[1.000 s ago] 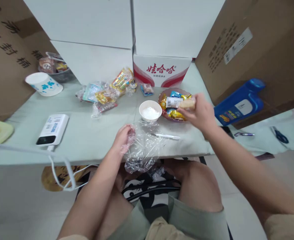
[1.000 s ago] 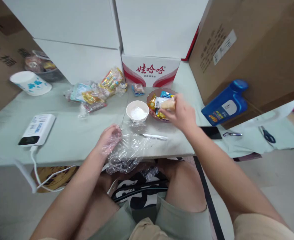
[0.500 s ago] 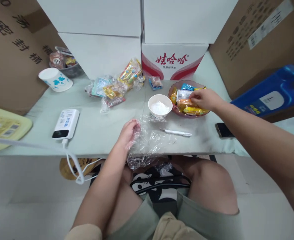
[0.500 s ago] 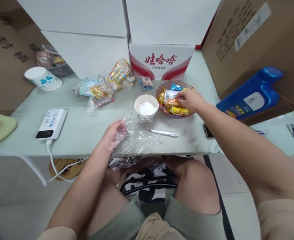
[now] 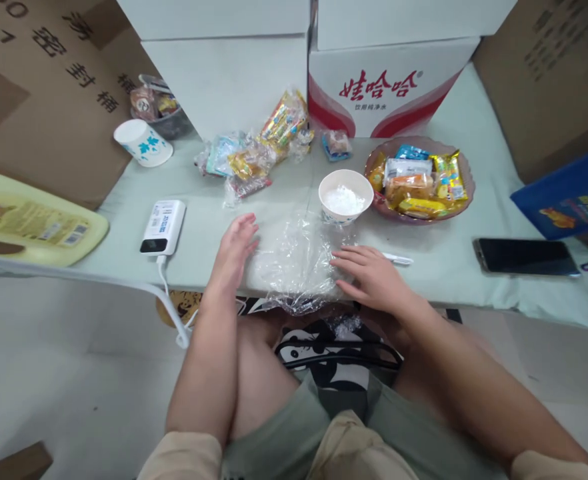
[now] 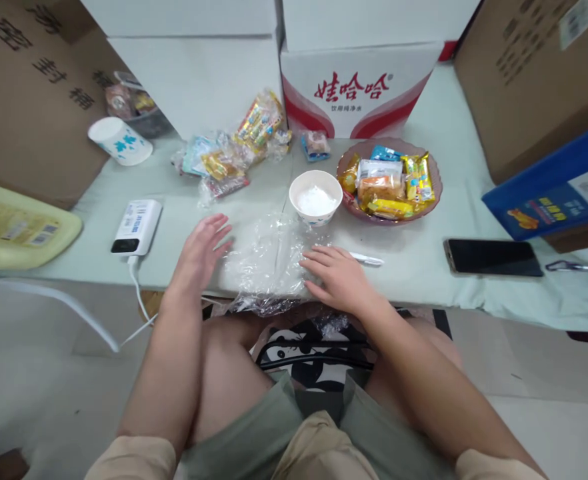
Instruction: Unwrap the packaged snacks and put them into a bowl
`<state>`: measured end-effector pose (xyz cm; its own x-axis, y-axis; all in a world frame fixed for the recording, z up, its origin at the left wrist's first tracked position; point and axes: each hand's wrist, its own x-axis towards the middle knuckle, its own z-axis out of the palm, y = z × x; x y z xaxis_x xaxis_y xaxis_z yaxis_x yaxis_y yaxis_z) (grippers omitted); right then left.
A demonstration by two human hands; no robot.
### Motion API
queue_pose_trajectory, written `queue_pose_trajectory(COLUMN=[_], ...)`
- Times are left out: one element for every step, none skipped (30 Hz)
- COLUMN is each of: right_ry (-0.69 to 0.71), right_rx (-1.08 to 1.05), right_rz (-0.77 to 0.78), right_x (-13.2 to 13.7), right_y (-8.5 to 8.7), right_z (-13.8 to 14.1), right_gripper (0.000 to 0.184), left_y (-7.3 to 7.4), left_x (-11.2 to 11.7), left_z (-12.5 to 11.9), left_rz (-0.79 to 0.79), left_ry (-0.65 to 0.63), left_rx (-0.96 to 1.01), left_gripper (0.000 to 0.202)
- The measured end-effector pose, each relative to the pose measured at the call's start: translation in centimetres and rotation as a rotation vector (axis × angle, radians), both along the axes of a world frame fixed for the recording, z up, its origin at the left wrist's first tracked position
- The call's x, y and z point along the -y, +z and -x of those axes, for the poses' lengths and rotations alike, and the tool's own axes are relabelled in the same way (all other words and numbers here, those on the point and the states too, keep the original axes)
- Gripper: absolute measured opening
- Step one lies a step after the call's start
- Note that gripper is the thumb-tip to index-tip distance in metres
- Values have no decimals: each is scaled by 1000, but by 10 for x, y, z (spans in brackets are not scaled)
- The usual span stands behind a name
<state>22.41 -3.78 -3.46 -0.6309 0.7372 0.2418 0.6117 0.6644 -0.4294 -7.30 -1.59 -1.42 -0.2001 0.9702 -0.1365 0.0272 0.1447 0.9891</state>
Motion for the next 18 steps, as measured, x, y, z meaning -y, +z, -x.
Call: queue_pose_trajectory(right_ry=[-12,-12,-2,18,44,70,93,111,124,134,140,144,143,133,110,76,38,4], right_rx=[1,3,14,35,62,90,112,128,135,132,119,95,63,29,-2,-26,-41,-46], right_rz=[-8,-13,-13,-5,8,21,29,32,26,13,-6,-28,-55,-84,-116,-145,-165,-173], right_x=[-1,-3,-4,-5,-5,-5,-4,-2,0,1,3,5,6,7,9,10,11,12], right_y=[0,1,3,4,5,4,2,0,-2,-3,-4,-5,-4,-2,0,2,4,6], right_z=[-2,-4,-7,-9,-11,-12,-13,-13,-13,-12,-12,-12,-11,-11,-11,-11,-11,-11], right_gripper=[35,38,43,49,56,60,61,60,55,47,36,24,15,14,17,20,21,21], left_y=[0,-1,-1,-2,-2,-2,-2,-1,-1,0,1,2,2,1,0,-2,-4,-6], left_x=[8,14,17,18,16,11,4,-5,-14,-22,-29,-33,-36,-36,-35,-34,-32,-31], left_z=[3,3,1,-2,-6,-11,-15,-19,-21,-23,-23,-23,-21,-18,-14,-11,-8,-6], left_rz=[-38,-47,-34,-18,-5,10,24,41,57,70,79,76,58,23,-22,-67,-99,-109], left_ry=[-73,-136,-170,-136,-57,8,55,81,92,104,120,139,152,151,129,91,45,11], left_rx=[-111,-208,-283,-326,-325,-283,-216,-150,-97,-60,-37,-18,4,27,40,36,12,-28], left_gripper=[56,61,55,41,27,21,20,19,17,16,17,19,23,29,37,45,52,54])
